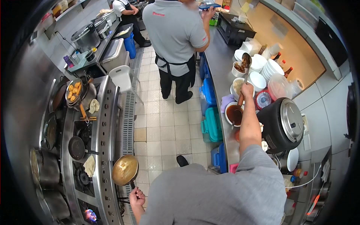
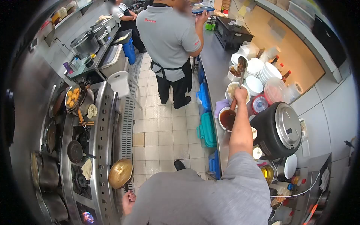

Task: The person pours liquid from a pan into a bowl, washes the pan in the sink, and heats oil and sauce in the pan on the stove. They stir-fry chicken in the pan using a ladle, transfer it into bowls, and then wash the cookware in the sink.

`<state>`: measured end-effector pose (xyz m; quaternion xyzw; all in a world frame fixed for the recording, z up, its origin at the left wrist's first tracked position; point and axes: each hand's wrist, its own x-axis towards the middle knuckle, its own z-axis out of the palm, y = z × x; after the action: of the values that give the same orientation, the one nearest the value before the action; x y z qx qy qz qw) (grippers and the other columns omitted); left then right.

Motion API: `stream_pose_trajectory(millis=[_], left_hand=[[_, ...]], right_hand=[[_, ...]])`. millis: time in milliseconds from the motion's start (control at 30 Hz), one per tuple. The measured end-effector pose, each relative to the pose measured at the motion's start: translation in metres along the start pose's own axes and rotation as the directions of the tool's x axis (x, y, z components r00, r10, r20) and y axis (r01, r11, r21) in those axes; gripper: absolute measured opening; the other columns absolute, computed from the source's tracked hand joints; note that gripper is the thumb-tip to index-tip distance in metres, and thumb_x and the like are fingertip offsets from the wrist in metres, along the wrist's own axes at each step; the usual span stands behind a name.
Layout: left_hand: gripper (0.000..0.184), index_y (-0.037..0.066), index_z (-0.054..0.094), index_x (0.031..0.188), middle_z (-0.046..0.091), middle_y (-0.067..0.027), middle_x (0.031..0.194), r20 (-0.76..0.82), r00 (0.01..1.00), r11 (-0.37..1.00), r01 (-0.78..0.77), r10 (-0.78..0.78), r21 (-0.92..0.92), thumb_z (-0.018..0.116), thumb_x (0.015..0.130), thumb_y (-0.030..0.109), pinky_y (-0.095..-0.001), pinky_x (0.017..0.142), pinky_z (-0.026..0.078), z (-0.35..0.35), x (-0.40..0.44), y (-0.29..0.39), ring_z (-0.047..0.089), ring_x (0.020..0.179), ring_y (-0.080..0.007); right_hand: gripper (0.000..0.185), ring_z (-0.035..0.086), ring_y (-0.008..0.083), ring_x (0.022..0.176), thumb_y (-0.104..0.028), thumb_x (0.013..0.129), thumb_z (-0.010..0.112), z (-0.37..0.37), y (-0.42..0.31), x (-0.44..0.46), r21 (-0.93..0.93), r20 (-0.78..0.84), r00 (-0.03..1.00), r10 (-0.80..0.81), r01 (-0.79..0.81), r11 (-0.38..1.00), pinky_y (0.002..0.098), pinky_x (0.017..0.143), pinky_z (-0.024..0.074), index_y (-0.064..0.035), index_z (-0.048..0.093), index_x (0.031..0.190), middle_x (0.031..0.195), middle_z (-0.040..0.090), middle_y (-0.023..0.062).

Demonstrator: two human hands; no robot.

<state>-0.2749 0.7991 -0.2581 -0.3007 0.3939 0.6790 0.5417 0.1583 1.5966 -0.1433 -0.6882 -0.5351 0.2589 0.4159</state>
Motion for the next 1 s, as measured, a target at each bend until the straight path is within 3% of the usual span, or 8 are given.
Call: stream_pose_trajectory(millis=[233, 333, 533, 633, 767, 833, 967, 1000], left_hand=[[0.01, 0.013, 0.051, 0.087, 0.047, 0.0049, 0.065, -0.072, 0.996, 0.997, -0.05, 0.046, -0.061, 0.055, 0.096, 0.016, -0.0222, 0.041, 0.034, -0.002, -0.001, -0.002, 0.042, 0.046, -0.0065], [0.009, 0.013, 0.051, 0.088, 0.047, 0.0043, 0.065, -0.047, 0.999, 1.0, -0.003, 0.002, -0.021, 0.055, 0.096, 0.015, -0.0224, 0.041, 0.034, 0.01, 0.005, -0.005, 0.041, 0.046, -0.0064], [0.007, 0.01, 0.053, 0.094, 0.048, 0.002, 0.066, 0.054, 0.996, 0.99, 0.068, -0.075, 0.121, 0.057, 0.096, 0.015, -0.0225, 0.041, 0.032, 0.045, 0.025, -0.015, 0.04, 0.046, -0.0077], [0.007, 0.01, 0.053, 0.096, 0.048, 0.0015, 0.067, 0.008, 0.998, 0.984, 0.067, -0.069, 0.164, 0.058, 0.096, 0.014, -0.0225, 0.041, 0.032, 0.072, 0.019, -0.021, 0.04, 0.046, -0.0078], [0.008, 0.01, 0.053, 0.097, 0.048, 0.0014, 0.066, 0.011, 0.992, 0.983, 0.125, -0.128, 0.132, 0.058, 0.096, 0.016, -0.0237, 0.042, 0.033, 0.078, 0.019, -0.023, 0.04, 0.047, -0.0084], [0.01, 0.01, 0.053, 0.097, 0.047, 0.0015, 0.066, 0.026, 0.996, 0.984, 0.083, -0.088, 0.155, 0.057, 0.097, 0.019, -0.0242, 0.042, 0.033, 0.071, 0.017, -0.022, 0.041, 0.047, -0.0087], [0.015, 0.009, 0.052, 0.097, 0.047, 0.0018, 0.066, 0.007, 0.997, 0.996, 0.076, -0.076, 0.056, 0.053, 0.101, 0.024, -0.0245, 0.042, 0.034, 0.033, 0.0, -0.038, 0.041, 0.047, -0.0086], [0.017, 0.009, 0.052, 0.097, 0.047, 0.0017, 0.066, 0.008, 0.999, 0.998, 0.05, -0.05, 0.027, 0.053, 0.101, 0.025, -0.0244, 0.042, 0.034, 0.018, -0.008, -0.045, 0.041, 0.047, -0.0086]], right_hand=[[0.027, 0.058, 0.0195, 0.049, -0.021, 0.091, 0.058, -0.011, -0.022, -0.014, 0.193, 0.034, 0.999, 0.022, -0.028, 0.981, 0.0368, 0.048, 0.0463, 0.0001, 0.065, 0.077, 0.063, 0.062, 0.0088], [0.028, 0.059, 0.0201, 0.049, -0.022, 0.09, 0.059, -0.01, -0.022, -0.018, 0.064, -0.028, 0.998, -0.054, 0.056, 0.996, 0.0366, 0.049, 0.047, 0.0014, 0.065, 0.077, 0.064, 0.063, 0.0095], [0.033, 0.071, 0.0368, 0.072, -0.027, 0.085, 0.06, -0.008, -0.012, -0.004, -0.054, 0.012, 1.0, -0.001, 0.002, 0.999, 0.0456, 0.07, 0.054, 0.0037, 0.072, 0.092, 0.084, 0.07, 0.0281], [0.033, 0.07, 0.0319, 0.066, -0.026, 0.089, 0.061, 0.004, 0.006, 0.003, -0.072, -0.074, 0.989, -0.129, 0.123, 0.99, 0.0431, 0.063, 0.0535, 0.0048, 0.071, 0.091, 0.082, 0.071, 0.024], [0.024, 0.054, 0.0137, 0.053, -0.025, 0.098, 0.058, 0.007, -0.038, -0.018, 0.655, 0.103, 0.975, 0.197, -0.216, 0.724, 0.0302, 0.046, 0.0432, -0.0047, 0.059, 0.086, 0.069, 0.058, 0.0042], [0.023, 0.05, 0.0122, 0.051, -0.026, 0.098, 0.058, -0.006, -0.065, -0.049, 0.767, 0.297, 0.932, 0.208, -0.363, 0.529, 0.0284, 0.045, 0.0421, -0.01, 0.052, 0.082, 0.066, 0.052, 0.0008], [0.024, 0.051, 0.0177, 0.049, -0.023, 0.096, 0.056, 0.005, -0.103, -0.166, 0.733, 0.403, 0.913, 0.061, -0.362, 0.576, 0.0326, 0.045, 0.0448, -0.0107, 0.052, 0.075, 0.06, 0.051, 0.0041], [0.024, 0.052, 0.0212, 0.05, -0.022, 0.095, 0.055, 0.001, -0.134, -0.229, 0.752, 0.465, 0.879, 0.107, -0.456, 0.476, 0.0352, 0.047, 0.0459, -0.0096, 0.053, 0.074, 0.058, 0.051, 0.0067]])
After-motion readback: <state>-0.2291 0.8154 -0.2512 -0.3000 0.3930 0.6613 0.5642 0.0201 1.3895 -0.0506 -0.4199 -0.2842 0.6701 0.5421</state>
